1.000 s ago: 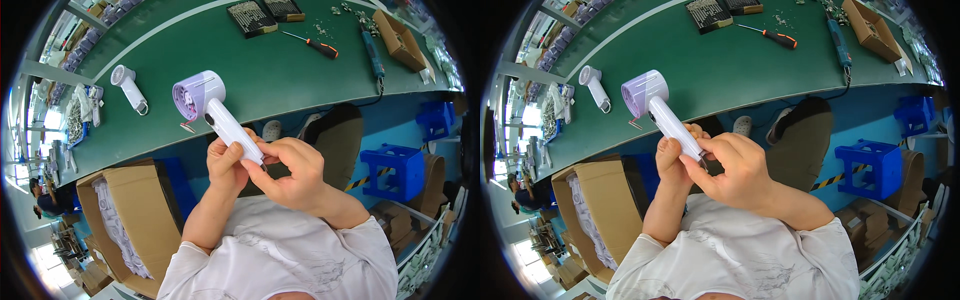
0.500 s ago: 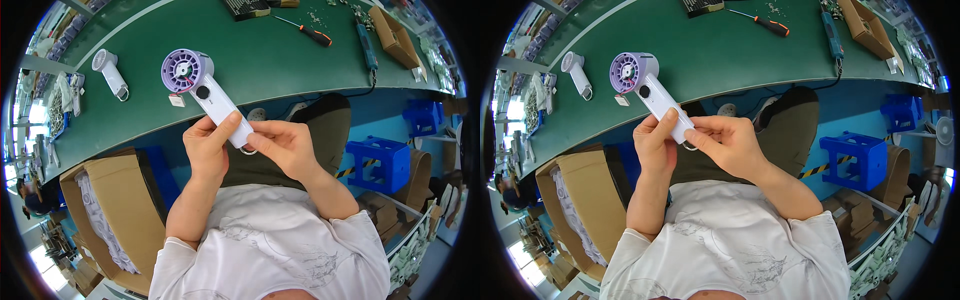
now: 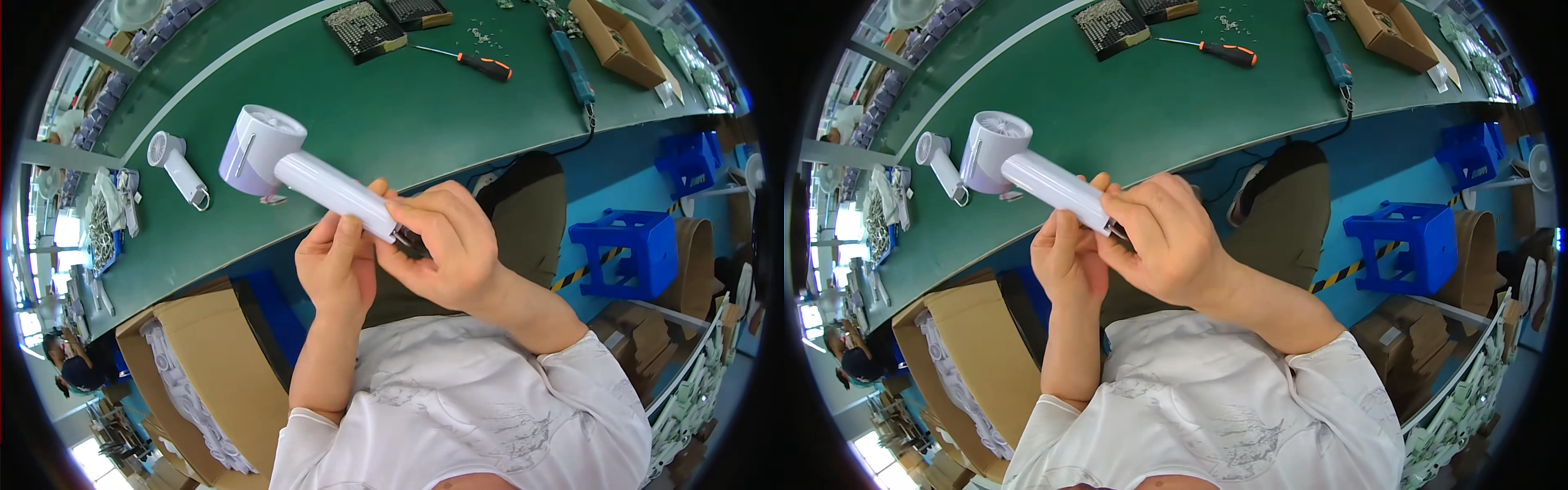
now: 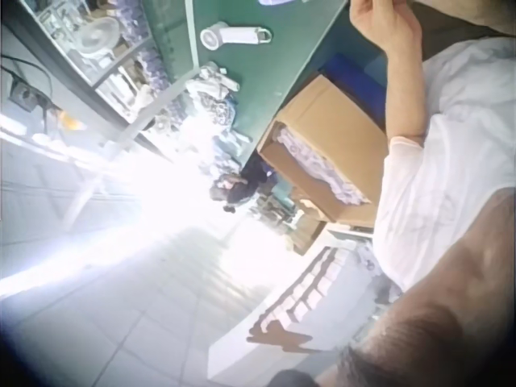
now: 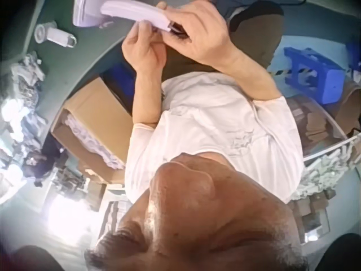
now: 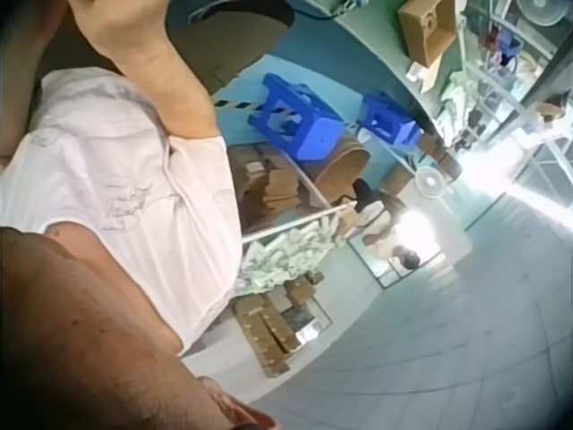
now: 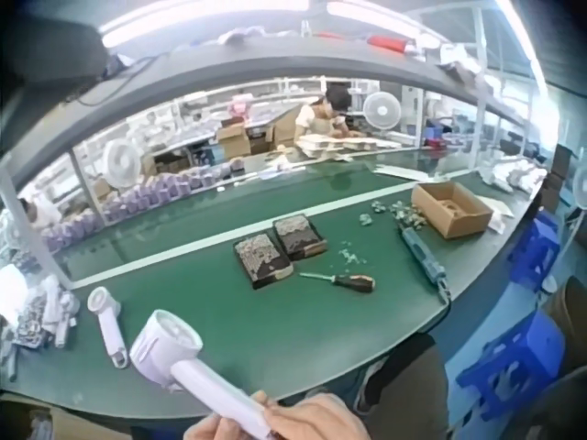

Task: Assembling the internal motor, battery, and casing components of a portable handheld fan on an assembly line.

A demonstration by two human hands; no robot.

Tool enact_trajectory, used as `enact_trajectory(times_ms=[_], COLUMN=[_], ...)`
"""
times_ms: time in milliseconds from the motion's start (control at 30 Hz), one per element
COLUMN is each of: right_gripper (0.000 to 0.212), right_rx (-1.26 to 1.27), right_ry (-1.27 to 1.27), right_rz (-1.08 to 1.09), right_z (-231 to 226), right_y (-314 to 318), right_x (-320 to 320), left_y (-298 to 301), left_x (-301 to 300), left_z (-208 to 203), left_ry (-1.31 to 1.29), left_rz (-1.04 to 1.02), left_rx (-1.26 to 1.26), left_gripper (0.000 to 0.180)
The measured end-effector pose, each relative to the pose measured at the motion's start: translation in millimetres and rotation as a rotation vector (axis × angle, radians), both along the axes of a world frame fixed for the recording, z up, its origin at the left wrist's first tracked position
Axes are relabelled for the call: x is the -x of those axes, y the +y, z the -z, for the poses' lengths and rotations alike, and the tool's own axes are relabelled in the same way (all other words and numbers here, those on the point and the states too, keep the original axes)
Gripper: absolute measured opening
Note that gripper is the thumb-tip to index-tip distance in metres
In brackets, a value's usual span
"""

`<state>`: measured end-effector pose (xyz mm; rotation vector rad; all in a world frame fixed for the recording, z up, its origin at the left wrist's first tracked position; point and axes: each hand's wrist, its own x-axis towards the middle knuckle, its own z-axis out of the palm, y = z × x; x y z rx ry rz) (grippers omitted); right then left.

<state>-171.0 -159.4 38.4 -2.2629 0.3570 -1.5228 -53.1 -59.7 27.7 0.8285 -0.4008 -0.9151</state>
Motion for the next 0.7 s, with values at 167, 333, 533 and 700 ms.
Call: enact_trajectory(times_ms=[167, 333, 533, 700], right_gripper=[0.047, 0.034, 0.029, 0.031], right_rx=[0.286, 0.421, 0.427, 0.752], right_ry=[0.127, 0.167, 0.196, 0.433], right_rz=[0.072, 0.097, -0.177, 0.350], right_z=[2, 7, -17, -62], right_y=[-1, -2, -50, -206], right_x=[6, 3, 15, 110], left_y=[-7, -20, -35, -35], left_x=[-6, -11, -31, -69], left_z=[-25, -26, -17, -26], left_ry=[-0.054, -0.057, -0.072, -0.158], left_rz=[0.021, 0.032, 0.038, 0.085], left_rx=[-0.190, -0.291, -0.207, -0.147], left_gripper=[0.031, 0.029, 0.031, 0.034])
